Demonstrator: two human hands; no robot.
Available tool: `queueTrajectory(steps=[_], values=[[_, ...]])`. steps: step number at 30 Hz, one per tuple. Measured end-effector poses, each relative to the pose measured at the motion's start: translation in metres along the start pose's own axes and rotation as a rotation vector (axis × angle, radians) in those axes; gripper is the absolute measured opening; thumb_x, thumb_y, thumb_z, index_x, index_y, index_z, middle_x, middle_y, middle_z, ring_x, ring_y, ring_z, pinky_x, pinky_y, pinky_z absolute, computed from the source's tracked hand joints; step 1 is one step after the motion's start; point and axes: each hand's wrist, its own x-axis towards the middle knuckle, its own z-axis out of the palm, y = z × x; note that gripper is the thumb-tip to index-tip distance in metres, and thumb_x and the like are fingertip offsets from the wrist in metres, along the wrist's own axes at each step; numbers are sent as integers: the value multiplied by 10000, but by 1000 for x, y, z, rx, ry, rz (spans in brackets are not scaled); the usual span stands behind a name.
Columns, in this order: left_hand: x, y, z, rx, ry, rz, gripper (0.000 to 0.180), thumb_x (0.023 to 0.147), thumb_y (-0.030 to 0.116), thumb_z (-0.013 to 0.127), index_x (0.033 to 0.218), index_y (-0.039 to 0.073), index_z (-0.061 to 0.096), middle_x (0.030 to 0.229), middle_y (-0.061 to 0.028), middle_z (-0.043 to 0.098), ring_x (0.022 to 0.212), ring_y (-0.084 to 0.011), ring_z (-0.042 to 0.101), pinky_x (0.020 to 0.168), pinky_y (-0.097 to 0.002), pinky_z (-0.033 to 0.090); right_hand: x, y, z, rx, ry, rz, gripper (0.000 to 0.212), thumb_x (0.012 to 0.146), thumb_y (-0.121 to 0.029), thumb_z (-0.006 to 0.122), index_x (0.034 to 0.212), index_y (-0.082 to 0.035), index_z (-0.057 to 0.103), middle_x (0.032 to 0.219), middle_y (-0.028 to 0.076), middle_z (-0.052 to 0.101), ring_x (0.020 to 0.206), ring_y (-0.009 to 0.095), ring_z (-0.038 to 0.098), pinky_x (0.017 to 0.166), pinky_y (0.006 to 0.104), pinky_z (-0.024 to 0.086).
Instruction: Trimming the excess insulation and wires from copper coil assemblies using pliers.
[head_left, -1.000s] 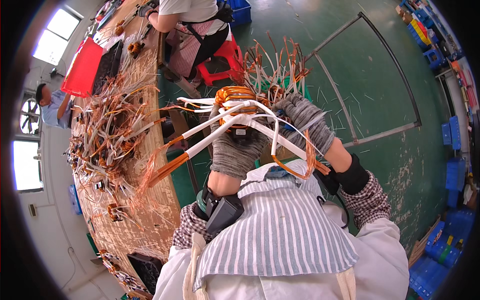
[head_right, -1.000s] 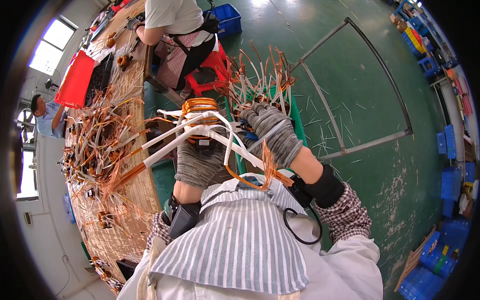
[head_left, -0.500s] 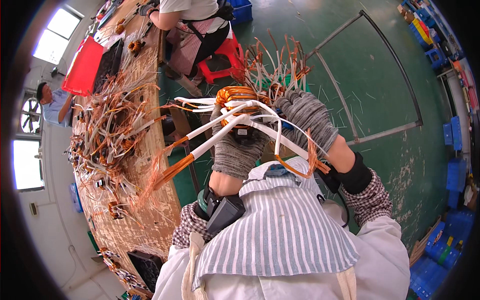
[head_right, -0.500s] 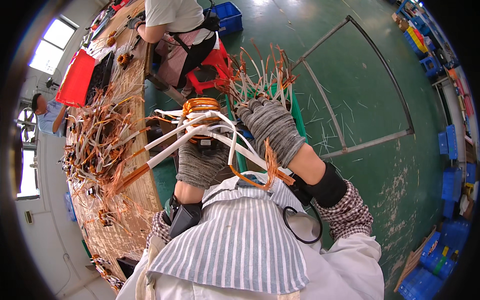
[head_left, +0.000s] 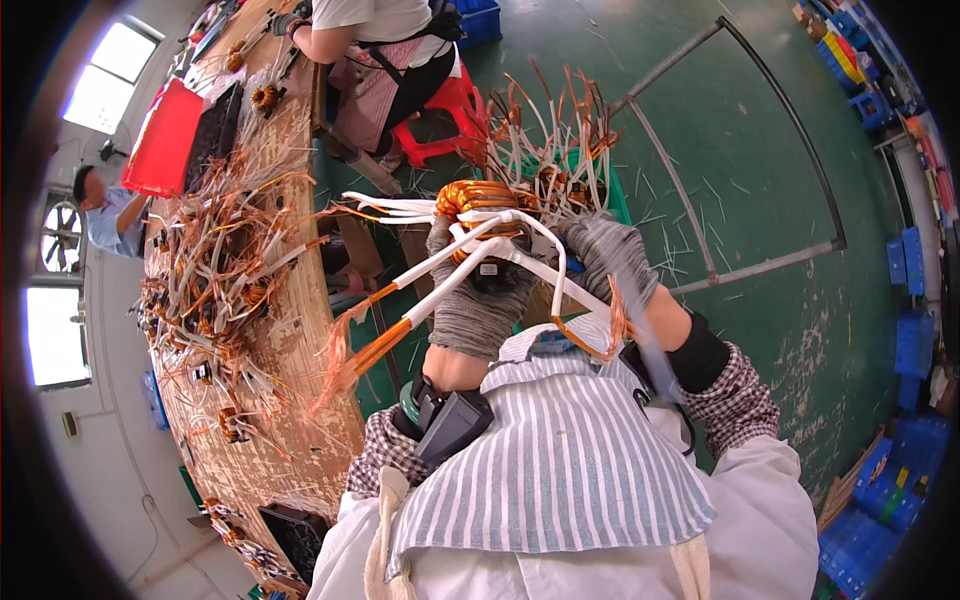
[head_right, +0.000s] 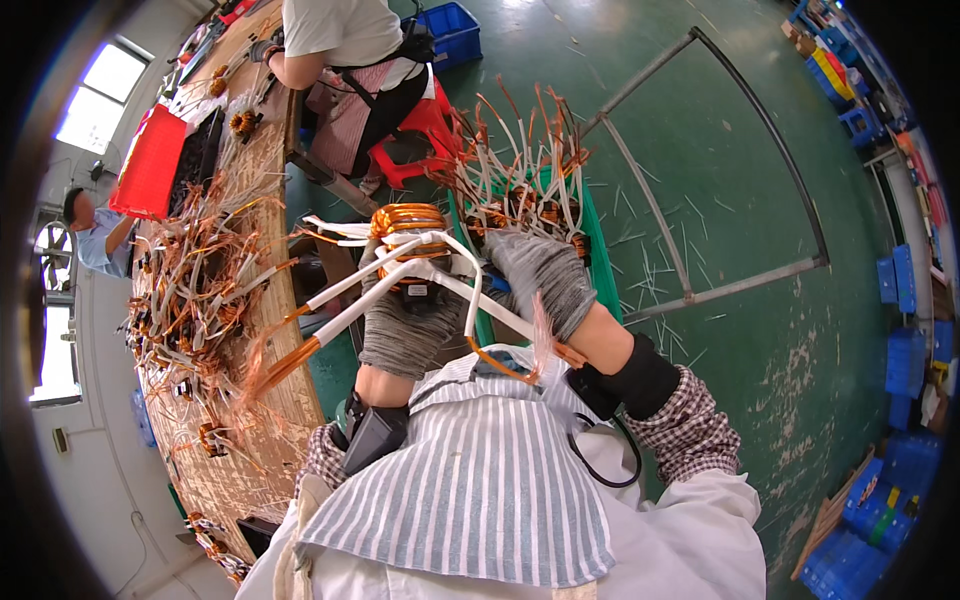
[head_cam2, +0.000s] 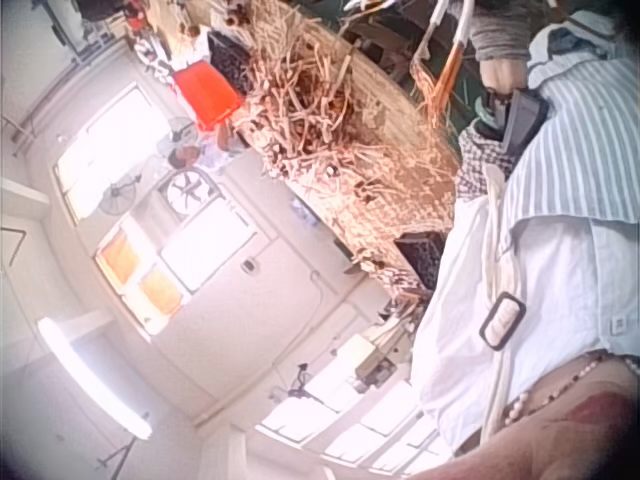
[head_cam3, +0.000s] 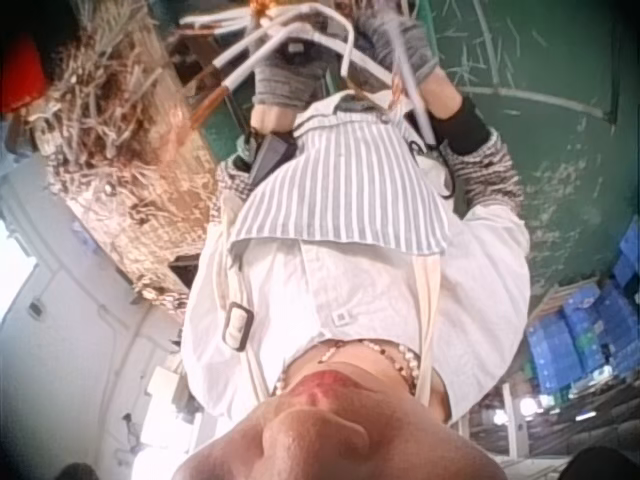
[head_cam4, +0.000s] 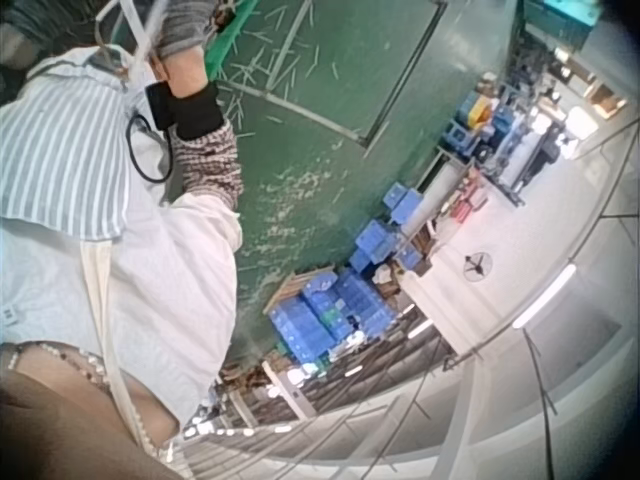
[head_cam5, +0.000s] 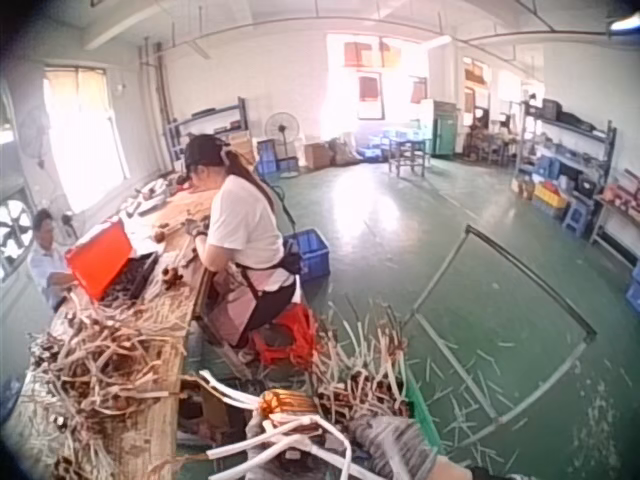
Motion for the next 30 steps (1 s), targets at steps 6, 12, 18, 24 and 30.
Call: queueTrajectory(steps=[6, 12, 18, 24, 30], values=[[17, 22, -1, -220, 40, -147, 381, 781, 381, 593, 1017, 87, 539, 901, -107, 595, 833, -238, 583, 735, -371, 524, -18, 38, -1, -77, -300, 185, 276, 735, -315, 579, 814, -50, 568, 791, 154, 597, 783, 332, 586, 685, 405, 462], [47, 38, -2, 253, 116, 326, 223, 789, 137, 641, 977, 54, 556, 849, -44, 603, 705, -157, 609, 626, -283, 534, -48, 95, -71, -321, -688, 462, 298, 791, -311, 527, 908, -44, 593, 820, 174, 616, 752, 332, 592, 697, 404, 470], [69, 66, -11, 646, 77, 782, 367, 687, -3, 712, 985, 39, 501, 926, -70, 578, 819, -170, 594, 704, -320, 540, 24, 33, -91, 596, -203, 245, 209, 769, -152, 595, 914, -5, 563, 893, 142, 600, 835, 300, 564, 757, 351, 447], [38, 92, -2, 1481, 102, 956, 421, 564, 244, 777, 856, 85, 518, 790, -47, 559, 710, -208, 572, 659, -291, 474, 134, -67, -78, 100, 35, -791, 203, 746, -117, 550, 912, -1, 546, 1088, 124, 557, 1065, 320, 498, 934, 417, 355], [-25, 123, -18, 1557, 291, 764, 427, 592, 202, 773, 930, 57, 556, 830, -16, 599, 762, -136, 593, 699, -261, 477, 186, -93, -34, 119, 28, -1086, 199, 798, -135, 470, 982, -83, 526, 1167, 119, 528, 1076, 324, 506, 1011, 483, 252]])
